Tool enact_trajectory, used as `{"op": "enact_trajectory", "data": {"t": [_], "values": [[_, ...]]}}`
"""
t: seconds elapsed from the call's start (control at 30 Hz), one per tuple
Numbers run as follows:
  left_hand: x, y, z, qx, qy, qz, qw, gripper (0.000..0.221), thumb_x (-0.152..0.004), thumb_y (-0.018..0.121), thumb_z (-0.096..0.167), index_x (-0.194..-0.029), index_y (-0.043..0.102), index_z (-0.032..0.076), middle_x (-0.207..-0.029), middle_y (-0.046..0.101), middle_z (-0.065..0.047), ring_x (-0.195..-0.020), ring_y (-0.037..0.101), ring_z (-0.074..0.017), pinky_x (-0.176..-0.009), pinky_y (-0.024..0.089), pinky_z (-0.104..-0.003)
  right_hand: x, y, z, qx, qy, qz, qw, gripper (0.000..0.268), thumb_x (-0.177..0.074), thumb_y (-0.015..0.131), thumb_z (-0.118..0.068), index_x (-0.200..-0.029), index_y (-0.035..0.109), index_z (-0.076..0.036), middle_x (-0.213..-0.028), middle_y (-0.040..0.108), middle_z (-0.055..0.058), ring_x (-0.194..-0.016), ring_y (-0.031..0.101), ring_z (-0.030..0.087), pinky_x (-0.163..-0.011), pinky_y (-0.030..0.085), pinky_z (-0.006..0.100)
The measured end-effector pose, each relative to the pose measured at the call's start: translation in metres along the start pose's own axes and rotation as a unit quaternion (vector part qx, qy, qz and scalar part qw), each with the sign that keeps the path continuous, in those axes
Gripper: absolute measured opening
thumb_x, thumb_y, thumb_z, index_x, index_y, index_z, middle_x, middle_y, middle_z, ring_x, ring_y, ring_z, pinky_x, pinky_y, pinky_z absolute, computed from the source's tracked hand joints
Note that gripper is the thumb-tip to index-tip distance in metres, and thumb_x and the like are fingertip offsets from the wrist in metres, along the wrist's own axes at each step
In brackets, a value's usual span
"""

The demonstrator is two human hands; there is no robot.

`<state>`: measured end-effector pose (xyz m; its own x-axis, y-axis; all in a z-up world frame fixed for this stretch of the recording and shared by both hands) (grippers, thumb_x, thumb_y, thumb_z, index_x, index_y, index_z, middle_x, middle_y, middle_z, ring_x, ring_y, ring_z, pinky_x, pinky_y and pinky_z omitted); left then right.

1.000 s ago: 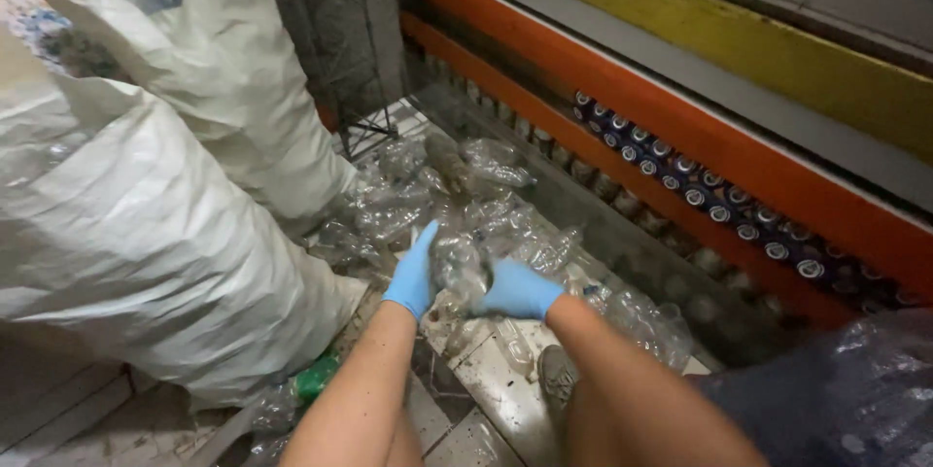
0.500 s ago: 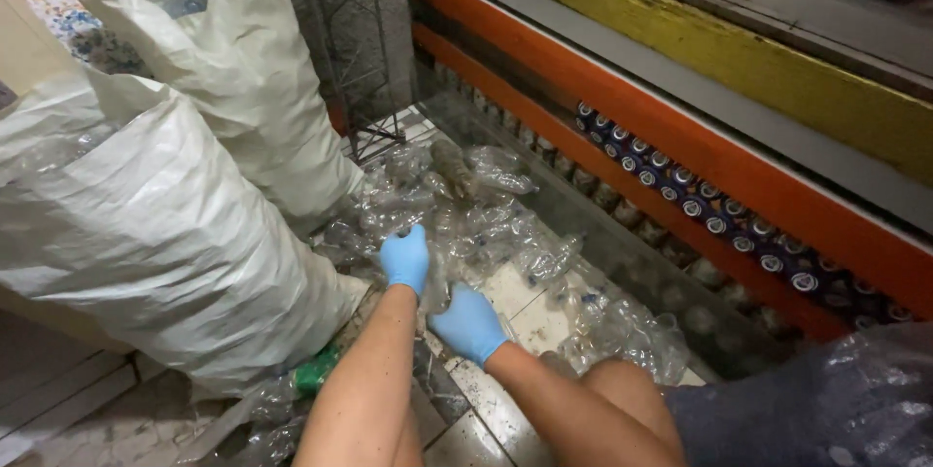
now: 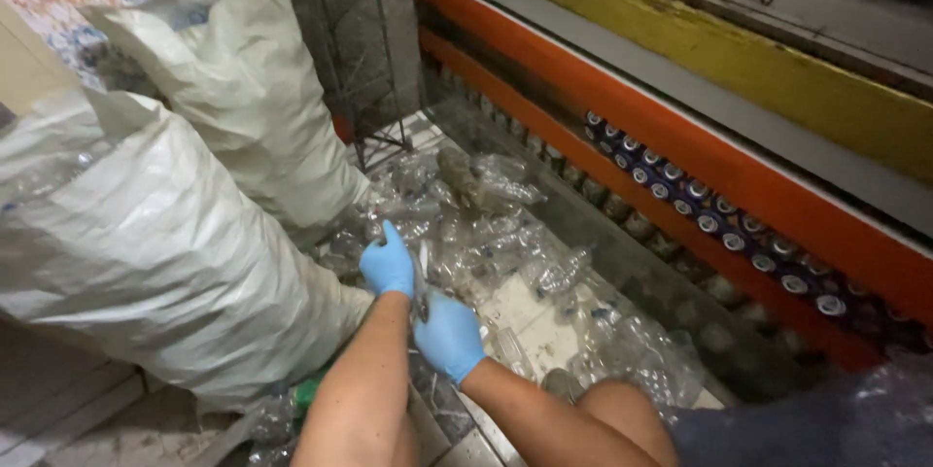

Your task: The person sits on the floor and repeatedly picks up clear plastic bottles from a pile. They manually crush each bottle with both hands and place the crushed bottle into a large white sack. The person continues this process for multiple bottles throughout the video.

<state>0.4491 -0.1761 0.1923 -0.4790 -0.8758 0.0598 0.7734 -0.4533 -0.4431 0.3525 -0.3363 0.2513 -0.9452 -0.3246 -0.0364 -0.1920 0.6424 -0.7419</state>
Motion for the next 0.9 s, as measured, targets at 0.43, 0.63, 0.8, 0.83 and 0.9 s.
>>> {"op": "enact_trajectory", "data": {"t": [0.43,0.63,0.8,0.83,0.9], "values": [[0.137,-0.051,0.116,0.294,-0.149,-0.357,0.874,0.124,-0.081,0.080,0.056,-0.162,0.002,0.006,-0.167,0.020,-0.024,-0.152,0.029,-0.0404,-0.120,0.034,-0.056,-0.034,-0.097,0.009,-0.306,0.139,0.037,0.941,0.059,-0.094,0.062,-0.041,-0.129,0.065,0.006,-0.131,0.067,0.028,-0.130,0.058,0.043,-0.112,0.044,0.053],[0.110,0.008,0.058,0.304,-0.001,-0.317,0.898,0.052,-0.084,0.086,0.024,-0.126,0.065,0.002,-0.123,0.069,-0.010,-0.116,0.062,-0.0184,-0.111,0.044,-0.041,0.000,-0.123,-0.037,-0.341,0.182,-0.008,0.922,0.057,-0.092,0.063,-0.043,-0.130,0.069,-0.001,-0.131,0.070,0.019,-0.130,0.060,0.037,-0.111,0.045,0.052],[0.118,-0.005,0.062,0.293,0.027,-0.333,0.896,0.035,-0.083,0.087,0.022,-0.111,0.075,0.004,-0.102,0.075,-0.005,-0.097,0.067,-0.0147,-0.099,0.052,-0.037,-0.024,-0.084,0.020,-0.373,0.170,0.025,0.912,0.046,-0.090,0.076,-0.035,-0.116,0.075,0.002,-0.109,0.077,0.020,-0.096,0.071,0.028,-0.080,0.058,0.044],[0.125,-0.015,0.073,0.290,0.031,-0.329,0.898,0.030,-0.084,0.086,0.022,-0.107,0.076,0.005,-0.097,0.076,-0.003,-0.093,0.066,-0.0134,-0.096,0.052,-0.037,-0.030,-0.078,0.034,-0.378,0.162,0.039,0.911,0.042,-0.090,0.079,-0.031,-0.112,0.076,0.004,-0.100,0.078,0.019,-0.080,0.072,0.024,-0.066,0.061,0.039],[0.130,-0.016,0.071,0.297,0.004,-0.320,0.900,0.038,-0.084,0.086,0.022,-0.114,0.071,0.006,-0.104,0.074,-0.005,-0.097,0.065,-0.0158,-0.098,0.051,-0.040,-0.041,-0.057,0.056,-0.413,0.154,0.071,0.895,0.036,-0.090,0.078,-0.025,-0.108,0.075,0.006,-0.093,0.076,0.017,-0.067,0.066,0.021,-0.054,0.057,0.035]]}}
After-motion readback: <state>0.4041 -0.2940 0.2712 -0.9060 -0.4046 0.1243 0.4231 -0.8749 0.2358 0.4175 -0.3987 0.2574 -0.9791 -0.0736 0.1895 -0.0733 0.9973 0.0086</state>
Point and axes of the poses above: each hand's wrist, its own x-axis away from the middle knuckle, its own y-axis out of the palm, z = x × y, the point moved 4 cm from there along -x, towards the middle knuckle
